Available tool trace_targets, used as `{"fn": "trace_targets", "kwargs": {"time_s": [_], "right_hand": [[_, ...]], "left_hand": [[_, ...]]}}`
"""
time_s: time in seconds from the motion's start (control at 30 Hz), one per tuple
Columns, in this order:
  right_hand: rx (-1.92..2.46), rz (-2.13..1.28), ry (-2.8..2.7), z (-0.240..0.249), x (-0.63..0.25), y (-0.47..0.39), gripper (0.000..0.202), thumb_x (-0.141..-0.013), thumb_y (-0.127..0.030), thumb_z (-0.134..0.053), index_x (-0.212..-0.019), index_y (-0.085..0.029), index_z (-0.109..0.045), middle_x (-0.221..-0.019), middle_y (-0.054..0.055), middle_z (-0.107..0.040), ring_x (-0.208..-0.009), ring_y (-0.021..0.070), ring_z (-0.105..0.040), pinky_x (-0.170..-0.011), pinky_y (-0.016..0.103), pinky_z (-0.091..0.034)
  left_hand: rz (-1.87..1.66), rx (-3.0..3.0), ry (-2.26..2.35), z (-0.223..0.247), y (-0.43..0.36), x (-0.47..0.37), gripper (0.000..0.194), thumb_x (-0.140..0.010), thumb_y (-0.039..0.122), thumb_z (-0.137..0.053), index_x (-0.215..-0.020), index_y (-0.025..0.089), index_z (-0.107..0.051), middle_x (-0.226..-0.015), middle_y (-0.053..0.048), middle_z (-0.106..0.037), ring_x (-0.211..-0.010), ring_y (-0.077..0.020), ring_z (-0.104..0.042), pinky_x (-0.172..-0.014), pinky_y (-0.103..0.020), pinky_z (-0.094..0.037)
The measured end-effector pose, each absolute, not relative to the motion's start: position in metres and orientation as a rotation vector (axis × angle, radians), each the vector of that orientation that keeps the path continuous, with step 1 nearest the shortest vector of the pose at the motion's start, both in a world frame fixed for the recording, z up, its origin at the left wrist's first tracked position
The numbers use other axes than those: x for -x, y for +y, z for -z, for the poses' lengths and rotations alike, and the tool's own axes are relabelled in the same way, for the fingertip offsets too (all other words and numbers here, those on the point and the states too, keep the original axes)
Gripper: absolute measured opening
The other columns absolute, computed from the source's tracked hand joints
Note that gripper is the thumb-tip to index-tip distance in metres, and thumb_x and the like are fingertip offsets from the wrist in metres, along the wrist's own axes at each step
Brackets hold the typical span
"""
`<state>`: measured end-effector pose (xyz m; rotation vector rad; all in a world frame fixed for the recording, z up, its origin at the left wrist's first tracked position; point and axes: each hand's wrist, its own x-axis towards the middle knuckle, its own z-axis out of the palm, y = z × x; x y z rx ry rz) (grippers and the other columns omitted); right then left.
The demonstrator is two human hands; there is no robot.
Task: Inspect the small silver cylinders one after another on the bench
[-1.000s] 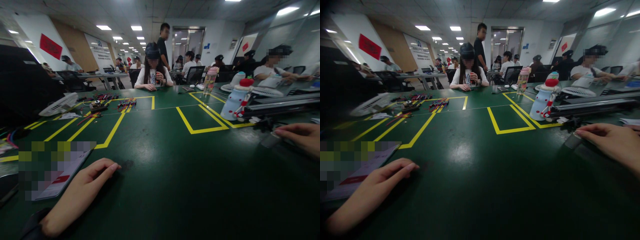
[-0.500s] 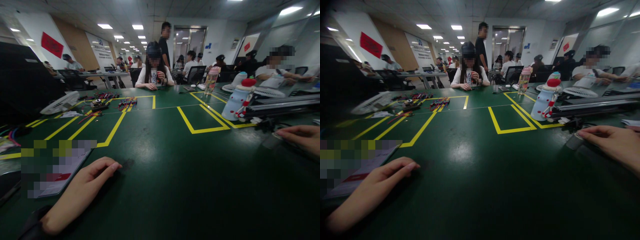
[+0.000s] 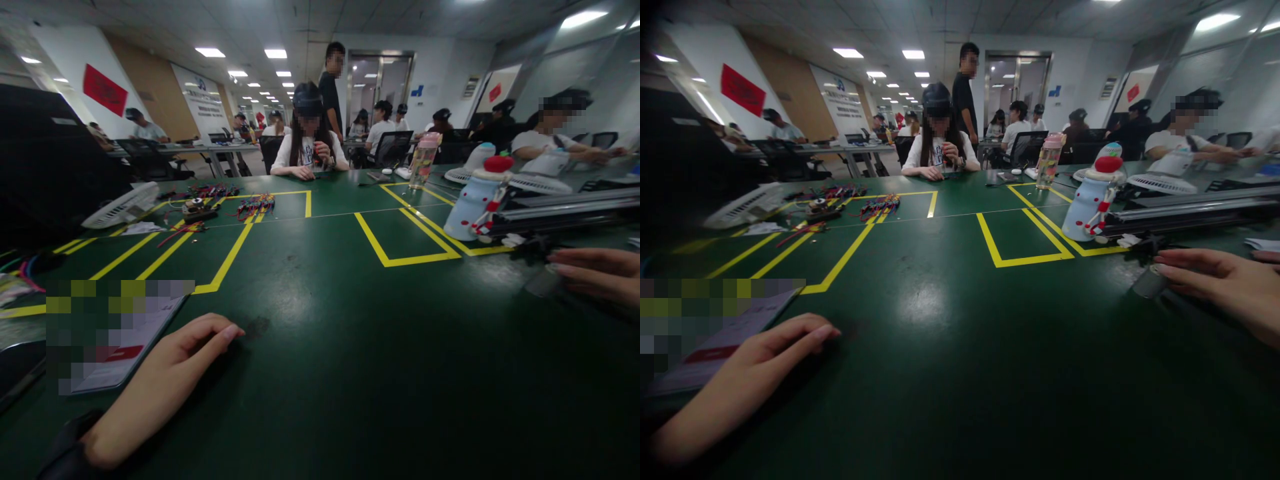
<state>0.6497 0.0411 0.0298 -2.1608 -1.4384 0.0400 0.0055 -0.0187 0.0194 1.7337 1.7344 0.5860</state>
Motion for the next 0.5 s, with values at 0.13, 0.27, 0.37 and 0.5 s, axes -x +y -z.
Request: {"fn": "trace_targets", "kwargs": {"time_s": [0.13,0.27,0.37,0.5], "right_hand": [[2.285,-0.266,-1.239,-0.025,-0.64,0.038,0.072,-0.046,-0.058,-0.081,-0.106,-0.021,-0.067,-0.104,0.018,-0.065,-0.079,0.0242,-0.062,-0.066,0.04,-0.043],[2.367,-0.157,-1.218,-0.027,-0.62,0.031,0.061,-0.06,-0.062,-0.073,-0.106,-0.022,-0.063,-0.105,0.018,-0.064,-0.08,0.0214,-0.06,-0.063,0.038,-0.041],[2.38,-0.142,-1.244,-0.03,-0.612,0.027,0.056,-0.064,-0.058,-0.073,-0.103,-0.019,-0.062,-0.098,0.02,-0.064,-0.078,0.0217,-0.06,-0.061,0.038,-0.042],[2.122,0.251,-1.534,-0.03,-0.58,0.022,0.046,-0.075,-0.048,-0.067,-0.111,-0.02,-0.06,-0.103,0.017,-0.064,-0.09,0.0218,-0.061,-0.074,0.036,-0.047]], "left_hand": [[-0.607,-1.74,1.728,-0.023,-0.02,-0.008,0.032,-0.088,0.052,-0.049,-0.092,0.025,-0.065,-0.089,0.002,-0.066,-0.089,-0.0218,-0.06,-0.081,-0.027,-0.041],[-0.631,-1.732,1.743,-0.027,-0.022,-0.012,0.031,-0.087,0.051,-0.05,-0.09,0.024,-0.065,-0.085,0.002,-0.066,-0.086,-0.0214,-0.06,-0.079,-0.026,-0.043],[-0.625,-1.729,1.747,-0.027,-0.022,-0.013,0.033,-0.087,0.052,-0.049,-0.091,0.024,-0.065,-0.087,0.001,-0.067,-0.089,-0.0233,-0.061,-0.081,-0.029,-0.044],[-0.639,-1.724,1.784,-0.031,-0.022,-0.017,0.034,-0.086,0.053,-0.049,-0.094,0.025,-0.065,-0.088,0.001,-0.068,-0.088,-0.0235,-0.062,-0.08,-0.029,-0.044]]}}
